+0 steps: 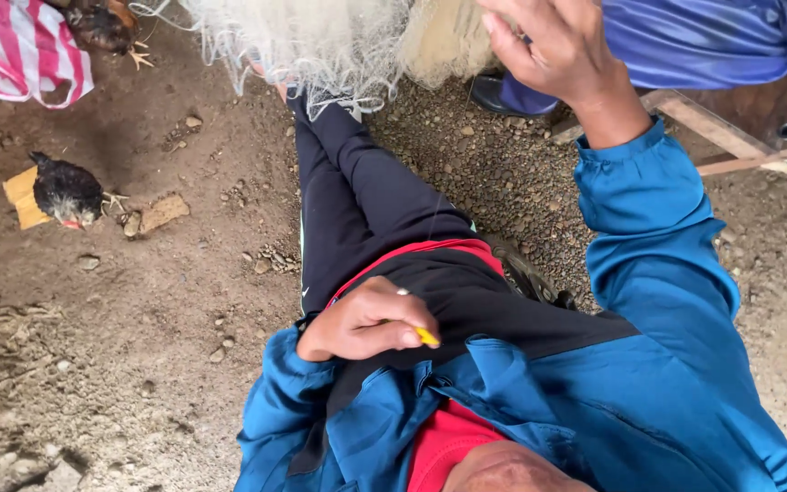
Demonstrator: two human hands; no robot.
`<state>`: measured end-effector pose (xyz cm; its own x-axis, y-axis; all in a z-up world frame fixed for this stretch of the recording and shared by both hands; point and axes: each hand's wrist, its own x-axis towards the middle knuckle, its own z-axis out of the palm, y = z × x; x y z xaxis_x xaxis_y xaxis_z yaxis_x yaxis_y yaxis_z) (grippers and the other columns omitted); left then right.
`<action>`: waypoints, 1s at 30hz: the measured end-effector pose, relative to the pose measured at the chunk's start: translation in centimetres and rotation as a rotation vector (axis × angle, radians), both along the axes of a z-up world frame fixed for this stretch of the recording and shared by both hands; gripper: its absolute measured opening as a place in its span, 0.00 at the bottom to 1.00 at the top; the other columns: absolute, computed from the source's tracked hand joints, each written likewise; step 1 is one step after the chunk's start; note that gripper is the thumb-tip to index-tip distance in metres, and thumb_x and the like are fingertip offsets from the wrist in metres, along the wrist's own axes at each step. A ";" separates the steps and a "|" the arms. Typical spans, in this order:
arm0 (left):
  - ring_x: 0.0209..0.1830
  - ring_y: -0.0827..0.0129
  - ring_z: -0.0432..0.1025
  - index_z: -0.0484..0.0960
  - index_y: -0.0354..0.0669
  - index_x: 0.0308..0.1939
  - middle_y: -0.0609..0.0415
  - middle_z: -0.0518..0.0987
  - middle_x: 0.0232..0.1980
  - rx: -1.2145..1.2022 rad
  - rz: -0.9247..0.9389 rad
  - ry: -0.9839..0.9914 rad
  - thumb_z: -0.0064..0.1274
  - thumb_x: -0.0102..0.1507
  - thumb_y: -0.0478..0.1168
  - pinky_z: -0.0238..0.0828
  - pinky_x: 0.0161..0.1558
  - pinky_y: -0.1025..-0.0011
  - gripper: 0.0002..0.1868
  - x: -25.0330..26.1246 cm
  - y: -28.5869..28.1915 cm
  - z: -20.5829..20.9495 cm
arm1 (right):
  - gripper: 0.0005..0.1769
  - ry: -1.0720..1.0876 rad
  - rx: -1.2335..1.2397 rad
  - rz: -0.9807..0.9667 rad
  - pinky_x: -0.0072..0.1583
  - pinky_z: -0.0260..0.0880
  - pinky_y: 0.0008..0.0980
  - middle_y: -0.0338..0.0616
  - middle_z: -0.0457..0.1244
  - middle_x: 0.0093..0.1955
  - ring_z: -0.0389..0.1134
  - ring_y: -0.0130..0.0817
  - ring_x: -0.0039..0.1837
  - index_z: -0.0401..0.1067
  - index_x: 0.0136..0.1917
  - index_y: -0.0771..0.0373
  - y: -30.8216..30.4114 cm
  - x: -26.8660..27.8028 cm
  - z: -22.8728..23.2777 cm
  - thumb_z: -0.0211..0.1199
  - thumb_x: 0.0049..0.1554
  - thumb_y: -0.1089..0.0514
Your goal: Repairing a white fishing net using a yellow plastic shuttle to weave and tie knots.
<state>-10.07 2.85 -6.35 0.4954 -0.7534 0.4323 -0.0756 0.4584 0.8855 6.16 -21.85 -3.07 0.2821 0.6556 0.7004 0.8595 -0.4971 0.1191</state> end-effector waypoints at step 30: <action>0.24 0.79 0.60 0.67 0.47 0.44 0.61 0.65 0.33 -0.049 1.163 -0.303 0.45 0.59 0.32 0.59 0.27 0.80 0.11 12.6 -9.6 2.0 | 0.06 0.098 0.176 0.108 0.33 0.54 0.31 0.51 0.60 0.37 0.56 0.35 0.32 0.72 0.36 0.75 0.4 -2.0 2.4 0.64 0.44 0.79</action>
